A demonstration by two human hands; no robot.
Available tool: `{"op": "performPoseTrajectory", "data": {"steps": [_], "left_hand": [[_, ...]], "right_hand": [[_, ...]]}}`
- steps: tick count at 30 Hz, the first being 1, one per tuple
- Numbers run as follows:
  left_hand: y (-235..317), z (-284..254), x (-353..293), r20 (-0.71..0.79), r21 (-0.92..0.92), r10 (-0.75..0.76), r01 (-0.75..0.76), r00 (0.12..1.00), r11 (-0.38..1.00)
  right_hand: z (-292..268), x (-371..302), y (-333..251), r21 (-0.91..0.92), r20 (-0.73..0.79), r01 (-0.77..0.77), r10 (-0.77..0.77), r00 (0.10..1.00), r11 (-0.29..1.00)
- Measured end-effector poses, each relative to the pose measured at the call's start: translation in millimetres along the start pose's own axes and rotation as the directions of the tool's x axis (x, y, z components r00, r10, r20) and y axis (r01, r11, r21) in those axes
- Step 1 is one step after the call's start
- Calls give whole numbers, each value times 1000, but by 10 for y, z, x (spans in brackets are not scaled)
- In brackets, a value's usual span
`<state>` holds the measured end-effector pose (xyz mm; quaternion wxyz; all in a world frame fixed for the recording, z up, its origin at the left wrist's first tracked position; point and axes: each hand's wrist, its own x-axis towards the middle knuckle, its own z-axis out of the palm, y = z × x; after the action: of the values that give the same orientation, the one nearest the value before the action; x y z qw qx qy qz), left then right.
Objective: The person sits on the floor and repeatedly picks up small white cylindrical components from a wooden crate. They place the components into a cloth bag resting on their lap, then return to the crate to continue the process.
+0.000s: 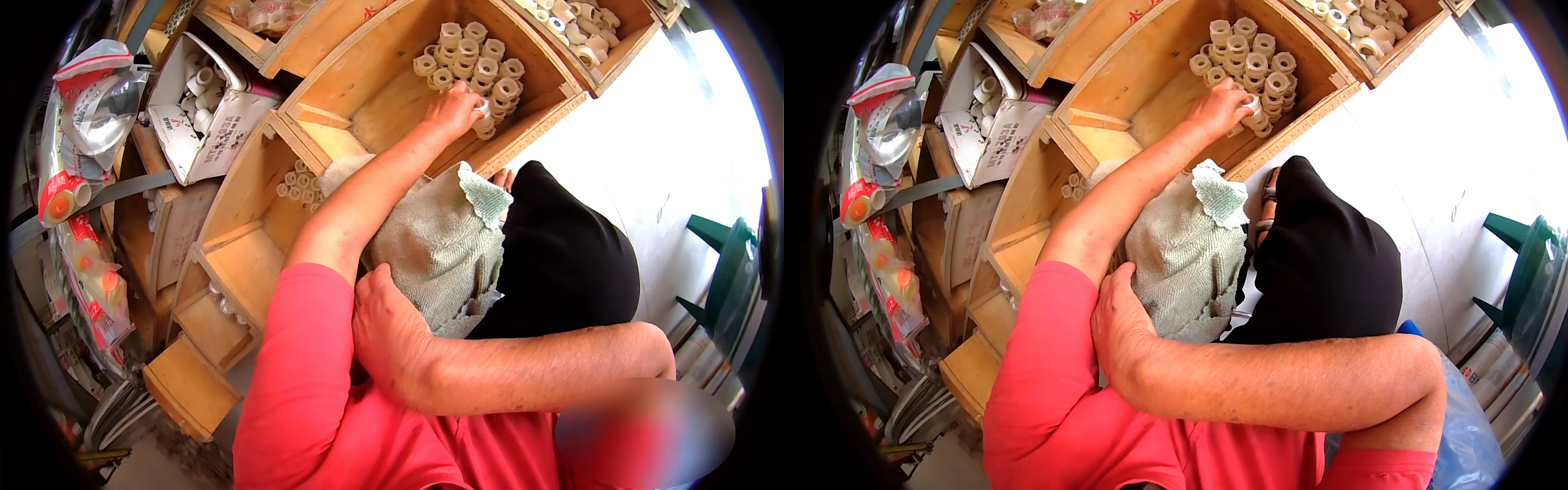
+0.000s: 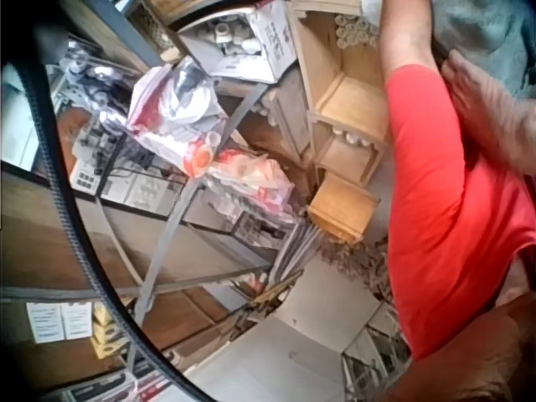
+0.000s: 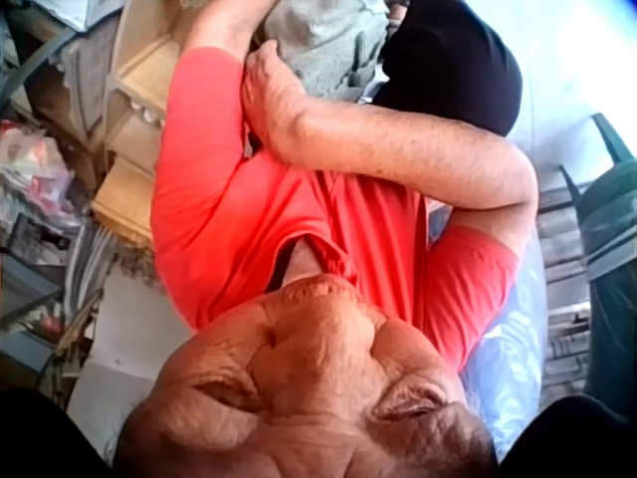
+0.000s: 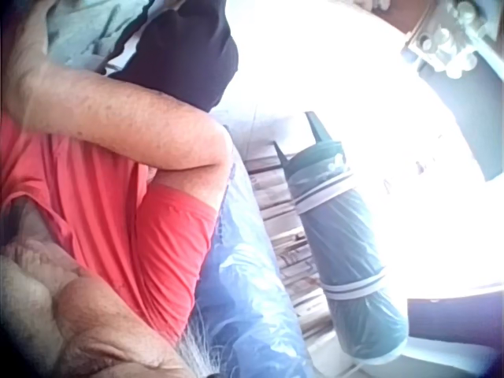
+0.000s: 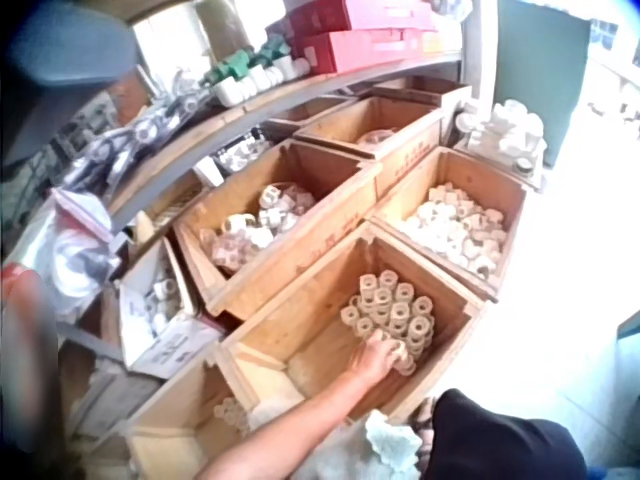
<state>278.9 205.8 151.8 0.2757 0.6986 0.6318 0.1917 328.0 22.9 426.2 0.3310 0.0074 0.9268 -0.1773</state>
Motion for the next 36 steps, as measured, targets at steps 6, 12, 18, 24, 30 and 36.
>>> {"op": "performPoseTrajectory", "data": {"steps": [6, 12, 18, 24, 30, 36], "left_hand": [[-143, -343, -253, -154, -337, -36, -18, 987, 941], [-181, -1306, -1187, -206, -654, -94, -66, 974, 754], [-569, -1942, -2541, -282, -742, -407, 72, 869, 667], [-1416, -1422, -3373, -130, -683, -642, 401, 755, 610], [-1992, -476, -3761, 111, -270, -819, 810, 563, 520], [-2177, -116, -3761, 413, -133, -852, 947, 321, 292]], "right_hand": [[116, 13, -45, -102, -290, -118, 84, 953, 988], [125, 69, 11, -91, -278, -75, 46, 959, 993], [199, 168, 21, -67, -341, -37, 12, 940, 997], [238, 256, 60, -63, -332, -25, 3, 943, 998], [203, 311, 72, -110, -280, -15, -17, 960, 994], [241, 333, 77, -122, -317, -27, -14, 948, 992]]}}
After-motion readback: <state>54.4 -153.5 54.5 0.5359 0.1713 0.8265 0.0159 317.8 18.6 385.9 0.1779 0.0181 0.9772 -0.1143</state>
